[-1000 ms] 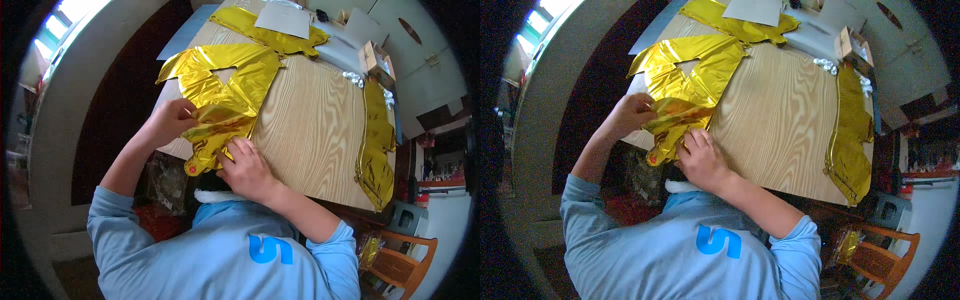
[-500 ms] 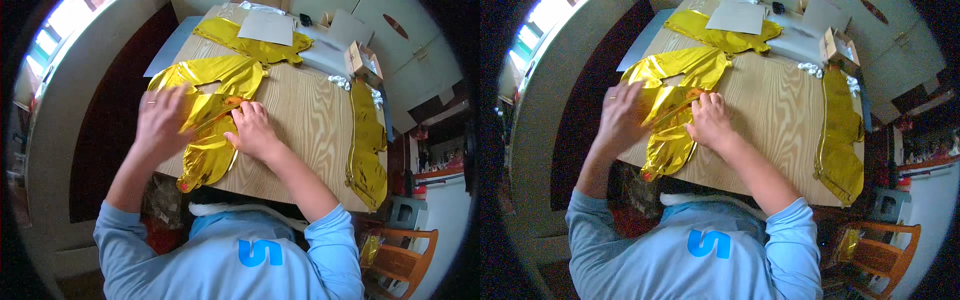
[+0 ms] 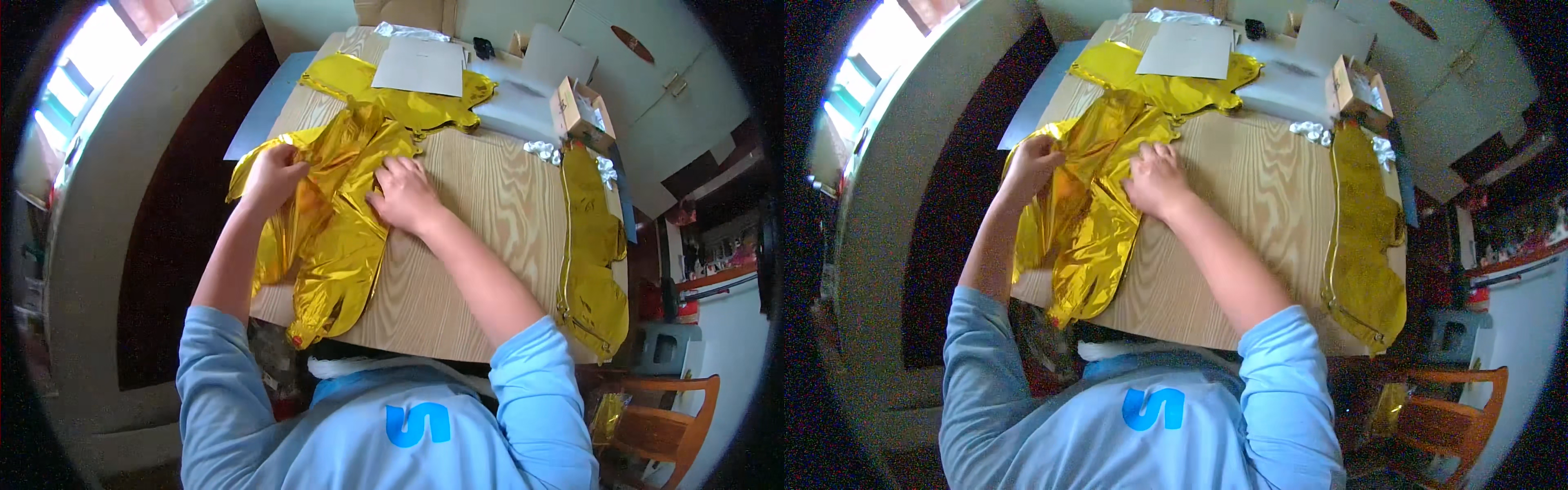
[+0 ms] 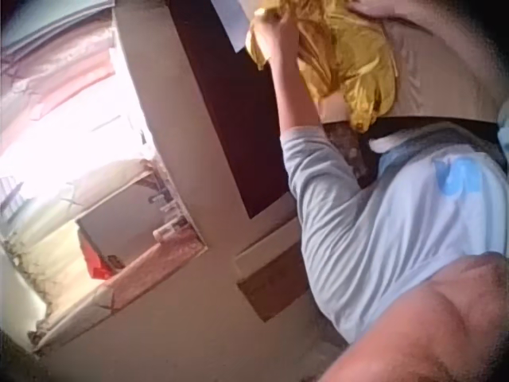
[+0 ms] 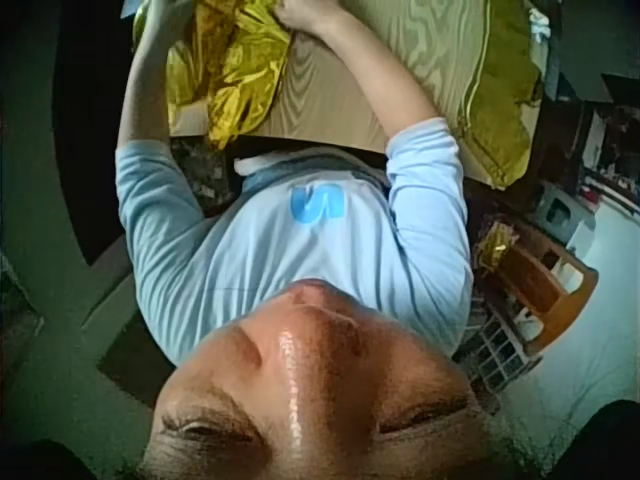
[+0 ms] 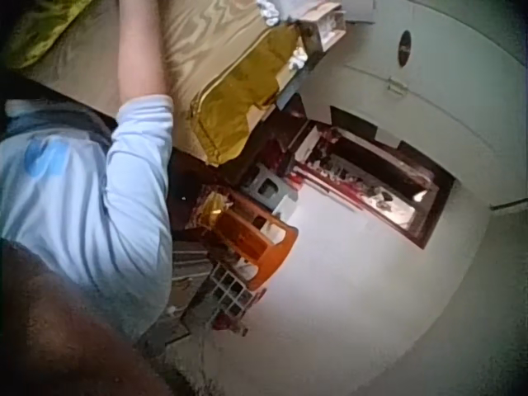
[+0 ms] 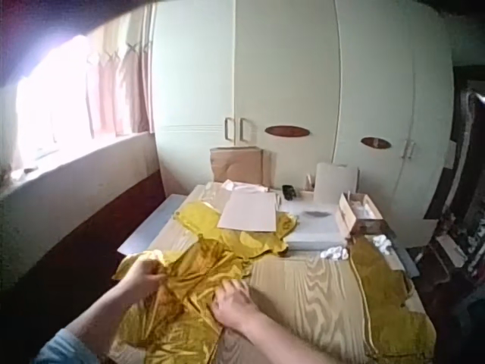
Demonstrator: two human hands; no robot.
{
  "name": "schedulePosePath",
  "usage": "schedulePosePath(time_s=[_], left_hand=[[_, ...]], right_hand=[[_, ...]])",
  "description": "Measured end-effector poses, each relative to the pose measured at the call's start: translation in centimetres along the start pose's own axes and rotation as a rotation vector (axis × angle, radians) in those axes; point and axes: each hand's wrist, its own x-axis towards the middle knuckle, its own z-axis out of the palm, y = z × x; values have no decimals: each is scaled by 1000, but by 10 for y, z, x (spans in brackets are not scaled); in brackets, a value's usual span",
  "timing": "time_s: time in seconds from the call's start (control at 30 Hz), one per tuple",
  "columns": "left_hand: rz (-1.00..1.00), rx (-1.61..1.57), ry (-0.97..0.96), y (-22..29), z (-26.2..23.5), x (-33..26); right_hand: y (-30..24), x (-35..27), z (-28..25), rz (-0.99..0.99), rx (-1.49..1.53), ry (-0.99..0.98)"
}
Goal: Folding gold foil balloons and placing them into plastic packaging sleeves with paper inserts.
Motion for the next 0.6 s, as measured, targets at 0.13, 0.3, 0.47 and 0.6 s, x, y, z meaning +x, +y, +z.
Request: schedulePosePath(time_s=[0.13, 0.3, 0.47, 0.6], left_hand=[[-37, -96, -5, 15, 1, -17], [27, -29, -74, 3, 6, -7], [-159, 80, -48, 24, -14, -7], [-195, 169, -107, 12, -20, -7]], right_hand=[[4, 32, 6, -33, -32, 13], [-4, 49, 15, 10, -8, -117], [-2, 38, 24, 65, 7, -77], [-4, 39, 26, 64, 5, -67]])
